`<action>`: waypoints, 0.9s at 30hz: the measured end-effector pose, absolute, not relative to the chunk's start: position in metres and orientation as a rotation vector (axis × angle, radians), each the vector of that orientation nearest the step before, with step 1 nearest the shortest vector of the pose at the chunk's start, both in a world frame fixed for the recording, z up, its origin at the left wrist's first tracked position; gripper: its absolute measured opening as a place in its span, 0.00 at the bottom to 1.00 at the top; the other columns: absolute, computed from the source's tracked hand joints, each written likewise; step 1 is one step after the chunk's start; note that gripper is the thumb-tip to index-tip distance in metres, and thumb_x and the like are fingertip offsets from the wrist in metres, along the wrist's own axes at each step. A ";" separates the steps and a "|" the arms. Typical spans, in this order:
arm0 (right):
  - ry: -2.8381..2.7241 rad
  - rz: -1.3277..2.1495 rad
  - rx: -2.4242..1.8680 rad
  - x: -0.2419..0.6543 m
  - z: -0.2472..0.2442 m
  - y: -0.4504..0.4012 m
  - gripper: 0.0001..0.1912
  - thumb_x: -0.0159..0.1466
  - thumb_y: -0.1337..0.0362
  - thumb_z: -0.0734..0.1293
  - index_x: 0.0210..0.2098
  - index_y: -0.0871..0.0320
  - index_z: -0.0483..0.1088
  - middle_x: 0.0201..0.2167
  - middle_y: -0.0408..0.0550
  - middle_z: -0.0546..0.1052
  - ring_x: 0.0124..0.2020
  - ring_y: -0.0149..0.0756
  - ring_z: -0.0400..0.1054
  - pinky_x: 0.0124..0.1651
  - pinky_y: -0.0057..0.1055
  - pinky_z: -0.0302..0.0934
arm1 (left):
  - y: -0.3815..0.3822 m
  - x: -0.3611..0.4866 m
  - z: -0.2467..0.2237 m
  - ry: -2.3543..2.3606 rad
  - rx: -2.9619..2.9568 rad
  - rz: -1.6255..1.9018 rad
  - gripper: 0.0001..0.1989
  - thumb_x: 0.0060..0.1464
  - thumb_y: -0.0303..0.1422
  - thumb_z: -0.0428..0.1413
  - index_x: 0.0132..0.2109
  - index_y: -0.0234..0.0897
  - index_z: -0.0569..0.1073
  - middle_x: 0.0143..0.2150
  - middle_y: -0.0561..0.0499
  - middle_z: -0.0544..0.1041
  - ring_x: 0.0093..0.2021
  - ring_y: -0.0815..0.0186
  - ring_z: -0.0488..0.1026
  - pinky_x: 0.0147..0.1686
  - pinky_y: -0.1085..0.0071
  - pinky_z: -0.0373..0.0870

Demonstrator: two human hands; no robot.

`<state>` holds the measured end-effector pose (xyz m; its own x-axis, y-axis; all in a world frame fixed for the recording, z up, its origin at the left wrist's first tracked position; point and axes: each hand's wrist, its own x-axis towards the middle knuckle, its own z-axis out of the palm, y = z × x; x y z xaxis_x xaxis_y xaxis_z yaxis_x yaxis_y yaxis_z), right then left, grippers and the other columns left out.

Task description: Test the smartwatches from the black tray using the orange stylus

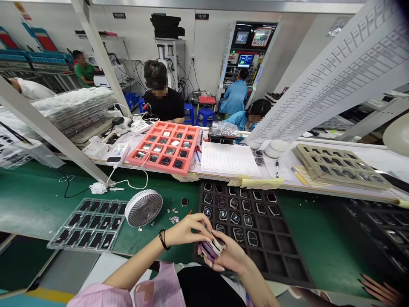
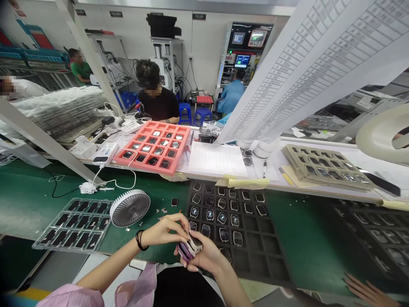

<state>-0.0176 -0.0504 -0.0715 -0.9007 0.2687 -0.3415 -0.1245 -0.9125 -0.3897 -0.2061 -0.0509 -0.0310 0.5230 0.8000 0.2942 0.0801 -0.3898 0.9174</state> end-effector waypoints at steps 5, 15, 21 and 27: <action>-0.525 2.887 -0.608 -0.017 -0.072 -0.054 0.24 0.59 0.47 0.64 0.32 0.66 0.71 0.30 0.57 0.78 0.21 0.35 0.70 0.12 0.23 0.46 | -0.051 -0.203 -0.031 0.711 1.795 0.919 0.14 0.55 0.42 0.59 0.36 0.36 0.81 0.36 0.46 0.74 0.38 0.66 0.72 0.41 0.70 0.70; -0.586 2.814 -0.705 -0.015 -0.073 -0.053 0.22 0.60 0.48 0.64 0.30 0.64 0.71 0.26 0.52 0.77 0.21 0.34 0.70 0.14 0.22 0.46 | -0.059 -0.205 -0.024 0.799 2.186 0.925 0.12 0.61 0.37 0.54 0.36 0.37 0.79 0.37 0.46 0.74 0.41 0.64 0.70 0.46 0.67 0.67; -0.608 2.789 -0.715 -0.014 -0.067 -0.054 0.22 0.59 0.47 0.64 0.30 0.63 0.70 0.27 0.53 0.76 0.21 0.33 0.69 0.13 0.23 0.44 | -0.063 -0.201 -0.022 0.795 2.275 0.923 0.09 0.61 0.34 0.53 0.38 0.37 0.77 0.41 0.44 0.73 0.44 0.63 0.70 0.46 0.67 0.67; -0.754 2.749 -0.797 -0.012 -0.054 -0.059 0.21 0.57 0.48 0.67 0.35 0.62 0.70 0.26 0.51 0.76 0.20 0.33 0.70 0.14 0.23 0.49 | -0.054 -0.200 -0.033 0.747 1.953 0.861 0.13 0.51 0.41 0.62 0.36 0.35 0.71 0.48 0.43 0.70 0.49 0.61 0.69 0.47 0.66 0.69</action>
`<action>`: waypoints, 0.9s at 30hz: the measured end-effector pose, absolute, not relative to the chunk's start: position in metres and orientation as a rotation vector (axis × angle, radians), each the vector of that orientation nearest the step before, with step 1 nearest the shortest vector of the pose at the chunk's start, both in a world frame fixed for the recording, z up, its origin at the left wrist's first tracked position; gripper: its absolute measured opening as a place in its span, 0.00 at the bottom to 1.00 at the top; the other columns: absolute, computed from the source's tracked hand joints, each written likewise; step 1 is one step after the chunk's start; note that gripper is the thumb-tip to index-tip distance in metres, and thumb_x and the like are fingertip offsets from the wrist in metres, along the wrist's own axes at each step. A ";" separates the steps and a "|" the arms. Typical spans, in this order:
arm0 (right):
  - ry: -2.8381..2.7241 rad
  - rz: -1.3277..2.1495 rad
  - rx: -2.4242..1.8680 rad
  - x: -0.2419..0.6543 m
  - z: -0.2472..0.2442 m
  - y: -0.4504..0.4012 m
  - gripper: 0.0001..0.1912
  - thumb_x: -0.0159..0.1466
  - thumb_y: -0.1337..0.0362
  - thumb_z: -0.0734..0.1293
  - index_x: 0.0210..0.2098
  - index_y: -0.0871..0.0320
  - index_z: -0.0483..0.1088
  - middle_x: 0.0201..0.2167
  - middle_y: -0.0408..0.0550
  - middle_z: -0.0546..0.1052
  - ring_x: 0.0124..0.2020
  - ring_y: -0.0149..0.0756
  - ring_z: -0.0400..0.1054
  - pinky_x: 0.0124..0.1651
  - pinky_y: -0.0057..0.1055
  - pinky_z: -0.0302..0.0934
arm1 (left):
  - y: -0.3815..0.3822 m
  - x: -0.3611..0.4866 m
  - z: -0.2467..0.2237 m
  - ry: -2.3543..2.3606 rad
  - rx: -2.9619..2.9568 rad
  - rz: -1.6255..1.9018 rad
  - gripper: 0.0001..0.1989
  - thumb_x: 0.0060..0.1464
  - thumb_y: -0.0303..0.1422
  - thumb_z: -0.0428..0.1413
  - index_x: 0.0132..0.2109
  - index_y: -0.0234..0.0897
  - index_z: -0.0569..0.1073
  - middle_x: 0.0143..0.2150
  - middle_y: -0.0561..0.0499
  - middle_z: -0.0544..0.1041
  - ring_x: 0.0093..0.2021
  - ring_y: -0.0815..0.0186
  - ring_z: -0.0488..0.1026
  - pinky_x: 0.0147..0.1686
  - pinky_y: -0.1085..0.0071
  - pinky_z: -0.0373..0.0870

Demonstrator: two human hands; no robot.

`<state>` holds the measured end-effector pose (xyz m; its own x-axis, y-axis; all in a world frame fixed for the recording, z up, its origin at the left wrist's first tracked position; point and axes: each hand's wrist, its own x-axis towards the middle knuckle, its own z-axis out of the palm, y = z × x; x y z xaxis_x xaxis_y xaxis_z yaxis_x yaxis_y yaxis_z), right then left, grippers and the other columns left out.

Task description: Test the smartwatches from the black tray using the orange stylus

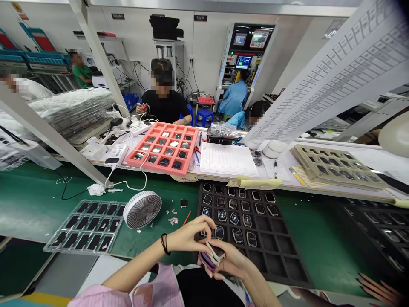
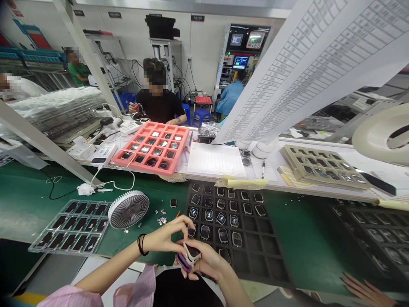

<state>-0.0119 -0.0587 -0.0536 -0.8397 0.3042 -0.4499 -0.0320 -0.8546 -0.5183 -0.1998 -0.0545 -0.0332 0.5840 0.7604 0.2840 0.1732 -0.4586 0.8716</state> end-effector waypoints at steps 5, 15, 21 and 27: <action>-0.791 2.794 -0.820 -0.012 -0.057 -0.064 0.23 0.59 0.47 0.64 0.30 0.64 0.73 0.26 0.54 0.77 0.19 0.32 0.69 0.13 0.23 0.48 | -0.050 -0.198 -0.037 0.722 1.971 0.678 0.17 0.49 0.43 0.63 0.37 0.35 0.68 0.44 0.45 0.74 0.40 0.65 0.72 0.33 0.75 0.68; -0.975 2.155 -1.133 -0.009 -0.071 -0.042 0.19 0.60 0.51 0.66 0.46 0.55 0.67 0.26 0.43 0.74 0.21 0.34 0.69 0.18 0.26 0.57 | -0.044 -0.190 -0.044 1.024 1.970 0.648 0.28 0.48 0.36 0.65 0.54 0.38 0.65 0.50 0.44 0.74 0.48 0.60 0.73 0.46 0.65 0.71; -1.447 1.425 -1.391 -0.019 -0.070 -0.032 0.31 0.58 0.57 0.68 0.60 0.50 0.60 0.50 0.51 0.74 0.50 0.49 0.69 0.50 0.40 0.61 | -0.050 -0.150 -0.062 1.413 2.013 0.753 0.29 0.46 0.17 0.56 0.56 0.37 0.64 0.53 0.41 0.73 0.53 0.55 0.71 0.51 0.56 0.71; -1.490 1.555 -1.316 -0.017 -0.064 -0.031 0.34 0.57 0.59 0.69 0.62 0.49 0.57 0.55 0.50 0.70 0.55 0.46 0.64 0.59 0.43 0.52 | -0.049 -0.149 -0.070 1.468 1.964 0.889 0.26 0.41 0.16 0.54 0.50 0.33 0.69 0.47 0.41 0.77 0.47 0.55 0.75 0.47 0.59 0.74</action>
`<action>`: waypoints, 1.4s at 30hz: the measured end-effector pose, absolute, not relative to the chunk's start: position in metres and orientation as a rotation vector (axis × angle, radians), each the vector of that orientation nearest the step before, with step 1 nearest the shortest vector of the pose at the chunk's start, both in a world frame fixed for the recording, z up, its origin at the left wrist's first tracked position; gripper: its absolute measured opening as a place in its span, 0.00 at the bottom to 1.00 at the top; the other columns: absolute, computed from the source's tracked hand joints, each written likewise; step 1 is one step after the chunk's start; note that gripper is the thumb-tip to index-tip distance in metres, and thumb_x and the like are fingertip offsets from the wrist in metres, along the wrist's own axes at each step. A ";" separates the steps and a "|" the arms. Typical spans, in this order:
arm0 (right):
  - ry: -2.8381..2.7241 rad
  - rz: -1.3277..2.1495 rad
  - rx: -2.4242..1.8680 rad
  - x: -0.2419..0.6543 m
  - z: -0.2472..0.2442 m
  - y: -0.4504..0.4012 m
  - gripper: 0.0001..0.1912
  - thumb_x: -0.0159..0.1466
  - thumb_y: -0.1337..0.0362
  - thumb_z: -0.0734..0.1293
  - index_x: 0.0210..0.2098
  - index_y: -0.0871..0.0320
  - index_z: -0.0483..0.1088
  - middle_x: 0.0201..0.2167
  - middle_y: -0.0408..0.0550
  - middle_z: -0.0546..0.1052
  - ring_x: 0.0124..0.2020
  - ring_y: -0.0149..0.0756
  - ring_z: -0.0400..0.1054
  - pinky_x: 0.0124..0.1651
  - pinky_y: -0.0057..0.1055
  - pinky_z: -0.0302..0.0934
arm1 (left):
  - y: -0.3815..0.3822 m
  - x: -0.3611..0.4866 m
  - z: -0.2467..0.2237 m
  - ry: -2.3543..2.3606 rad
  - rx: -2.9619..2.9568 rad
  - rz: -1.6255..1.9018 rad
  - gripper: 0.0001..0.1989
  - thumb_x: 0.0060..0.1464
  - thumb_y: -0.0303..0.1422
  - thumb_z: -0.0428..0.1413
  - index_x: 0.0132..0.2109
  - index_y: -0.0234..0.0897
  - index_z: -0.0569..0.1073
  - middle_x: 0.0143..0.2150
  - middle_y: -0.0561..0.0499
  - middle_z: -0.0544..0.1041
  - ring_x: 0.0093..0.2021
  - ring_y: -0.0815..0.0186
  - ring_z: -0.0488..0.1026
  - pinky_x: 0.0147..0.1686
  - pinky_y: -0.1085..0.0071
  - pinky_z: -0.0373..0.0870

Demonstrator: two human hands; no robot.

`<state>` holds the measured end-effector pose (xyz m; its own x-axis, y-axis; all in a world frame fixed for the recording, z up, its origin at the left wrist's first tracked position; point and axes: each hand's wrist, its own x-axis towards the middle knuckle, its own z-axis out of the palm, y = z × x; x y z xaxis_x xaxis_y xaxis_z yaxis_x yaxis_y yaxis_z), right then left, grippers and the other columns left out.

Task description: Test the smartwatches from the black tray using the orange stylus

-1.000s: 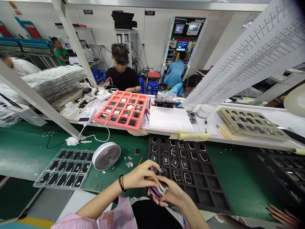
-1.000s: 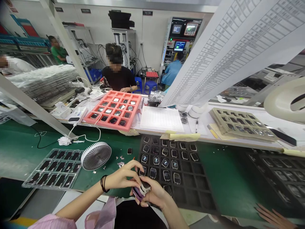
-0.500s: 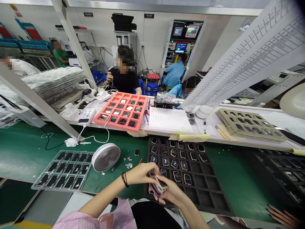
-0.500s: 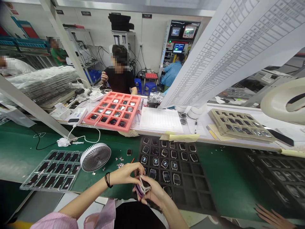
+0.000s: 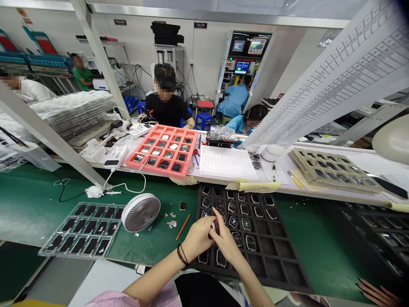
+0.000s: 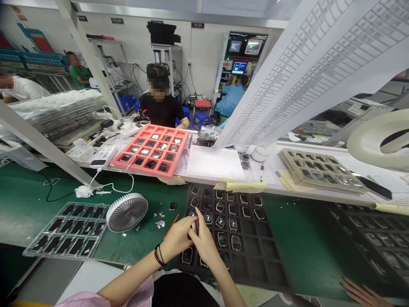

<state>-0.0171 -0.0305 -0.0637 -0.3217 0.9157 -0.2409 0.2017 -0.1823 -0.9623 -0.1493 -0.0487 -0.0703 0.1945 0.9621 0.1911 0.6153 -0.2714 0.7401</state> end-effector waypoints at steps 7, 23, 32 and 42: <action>-0.979 2.231 -0.957 0.000 -0.057 -0.015 0.26 0.50 0.61 0.76 0.48 0.55 0.70 0.36 0.46 0.76 0.35 0.35 0.71 0.34 0.28 0.63 | -0.052 -0.165 -0.055 1.272 1.880 1.095 0.27 0.40 0.31 0.67 0.50 0.39 0.71 0.47 0.47 0.79 0.50 0.55 0.74 0.59 0.52 0.63; -1.012 2.240 -0.954 -0.002 -0.063 -0.020 0.16 0.41 0.67 0.79 0.31 0.58 0.78 0.28 0.44 0.76 0.32 0.36 0.69 0.37 0.31 0.63 | -0.060 -0.160 -0.066 1.150 1.864 1.047 0.28 0.40 0.30 0.67 0.51 0.39 0.72 0.51 0.44 0.77 0.53 0.56 0.71 0.56 0.57 0.66; -0.994 2.191 -1.025 -0.003 -0.075 -0.026 0.17 0.38 0.66 0.79 0.27 0.59 0.76 0.25 0.43 0.74 0.29 0.35 0.68 0.35 0.31 0.62 | -0.065 -0.160 -0.072 1.169 1.829 1.015 0.26 0.41 0.30 0.67 0.50 0.38 0.71 0.50 0.45 0.77 0.52 0.57 0.73 0.56 0.61 0.66; -0.837 2.146 -1.081 0.014 -0.092 -0.018 0.21 0.42 0.60 0.79 0.35 0.59 0.77 0.29 0.50 0.80 0.33 0.45 0.76 0.41 0.41 0.68 | -0.052 -0.179 -0.071 1.209 1.449 0.966 0.24 0.42 0.37 0.68 0.45 0.38 0.70 0.42 0.49 0.75 0.38 0.62 0.75 0.39 0.67 0.72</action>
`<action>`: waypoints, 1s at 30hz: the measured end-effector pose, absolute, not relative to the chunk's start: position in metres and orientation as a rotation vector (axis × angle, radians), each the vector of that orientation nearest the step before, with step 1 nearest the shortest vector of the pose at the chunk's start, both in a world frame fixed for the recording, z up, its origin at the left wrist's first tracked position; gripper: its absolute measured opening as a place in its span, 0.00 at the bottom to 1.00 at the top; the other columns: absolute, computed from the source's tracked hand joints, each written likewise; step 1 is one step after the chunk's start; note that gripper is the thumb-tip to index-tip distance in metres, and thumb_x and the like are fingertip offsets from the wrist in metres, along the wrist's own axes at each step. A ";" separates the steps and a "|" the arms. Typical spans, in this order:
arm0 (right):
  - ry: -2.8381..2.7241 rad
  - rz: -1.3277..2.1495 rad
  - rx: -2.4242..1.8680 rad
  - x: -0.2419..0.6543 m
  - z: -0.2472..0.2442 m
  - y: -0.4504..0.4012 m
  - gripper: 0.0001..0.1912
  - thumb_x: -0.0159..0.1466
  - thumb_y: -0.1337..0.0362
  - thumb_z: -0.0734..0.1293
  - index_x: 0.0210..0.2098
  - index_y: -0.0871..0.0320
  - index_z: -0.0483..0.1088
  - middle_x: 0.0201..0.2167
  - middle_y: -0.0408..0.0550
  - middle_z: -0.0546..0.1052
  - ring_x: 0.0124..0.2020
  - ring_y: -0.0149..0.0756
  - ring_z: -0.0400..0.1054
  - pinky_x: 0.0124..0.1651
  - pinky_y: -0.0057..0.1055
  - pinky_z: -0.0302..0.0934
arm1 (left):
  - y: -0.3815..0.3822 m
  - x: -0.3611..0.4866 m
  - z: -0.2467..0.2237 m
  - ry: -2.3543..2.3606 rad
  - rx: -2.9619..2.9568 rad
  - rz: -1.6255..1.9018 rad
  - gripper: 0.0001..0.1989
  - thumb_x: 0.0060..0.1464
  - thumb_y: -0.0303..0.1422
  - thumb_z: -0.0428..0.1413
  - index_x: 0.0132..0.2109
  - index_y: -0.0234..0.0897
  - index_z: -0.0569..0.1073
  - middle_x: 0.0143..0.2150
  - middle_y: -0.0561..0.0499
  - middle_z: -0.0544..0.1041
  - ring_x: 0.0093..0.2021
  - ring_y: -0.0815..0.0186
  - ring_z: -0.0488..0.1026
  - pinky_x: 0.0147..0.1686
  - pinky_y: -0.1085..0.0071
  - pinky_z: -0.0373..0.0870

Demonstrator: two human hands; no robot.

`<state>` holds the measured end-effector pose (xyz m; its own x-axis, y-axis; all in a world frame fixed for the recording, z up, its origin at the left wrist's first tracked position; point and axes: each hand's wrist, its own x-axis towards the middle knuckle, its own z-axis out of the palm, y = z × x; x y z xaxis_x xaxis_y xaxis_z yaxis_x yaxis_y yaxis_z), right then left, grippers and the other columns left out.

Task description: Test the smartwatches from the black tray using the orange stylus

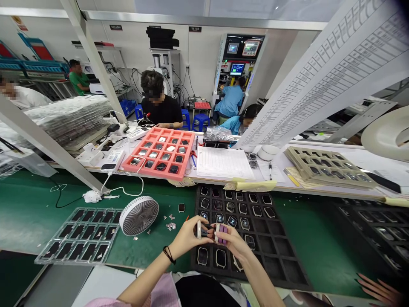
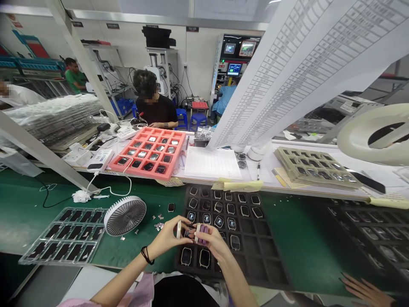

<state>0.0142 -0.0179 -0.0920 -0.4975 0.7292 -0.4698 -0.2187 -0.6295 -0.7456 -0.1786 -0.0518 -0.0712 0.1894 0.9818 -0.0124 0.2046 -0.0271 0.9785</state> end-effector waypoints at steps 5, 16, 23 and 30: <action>-0.764 2.083 -1.156 0.025 -0.109 -0.010 0.25 0.39 0.61 0.81 0.35 0.62 0.76 0.32 0.53 0.82 0.38 0.48 0.77 0.45 0.42 0.69 | -0.048 -0.174 -0.104 0.978 0.692 1.010 0.22 0.46 0.40 0.64 0.46 0.39 0.66 0.32 0.58 0.61 0.23 0.77 0.58 0.18 0.80 0.54; -0.704 2.002 -1.351 0.030 -0.148 -0.017 0.24 0.35 0.60 0.81 0.31 0.62 0.76 0.28 0.51 0.82 0.36 0.47 0.78 0.42 0.37 0.70 | -0.052 -0.157 -0.144 0.764 0.444 0.936 0.19 0.41 0.27 0.58 0.44 0.35 0.75 0.37 0.51 0.63 0.29 0.73 0.60 0.24 0.75 0.51; -0.700 1.978 -1.426 0.033 -0.167 -0.023 0.23 0.34 0.60 0.80 0.28 0.61 0.76 0.25 0.49 0.81 0.33 0.46 0.78 0.40 0.37 0.69 | -0.060 -0.155 -0.170 0.864 0.440 0.950 0.19 0.38 0.27 0.58 0.42 0.36 0.77 0.35 0.53 0.62 0.28 0.74 0.58 0.25 0.75 0.50; -0.721 2.002 -1.412 0.031 -0.176 -0.025 0.24 0.34 0.58 0.81 0.29 0.61 0.76 0.24 0.49 0.80 0.33 0.45 0.77 0.41 0.38 0.69 | -0.059 -0.144 -0.181 0.928 0.512 0.946 0.18 0.37 0.28 0.57 0.41 0.36 0.77 0.34 0.54 0.65 0.27 0.74 0.60 0.25 0.75 0.53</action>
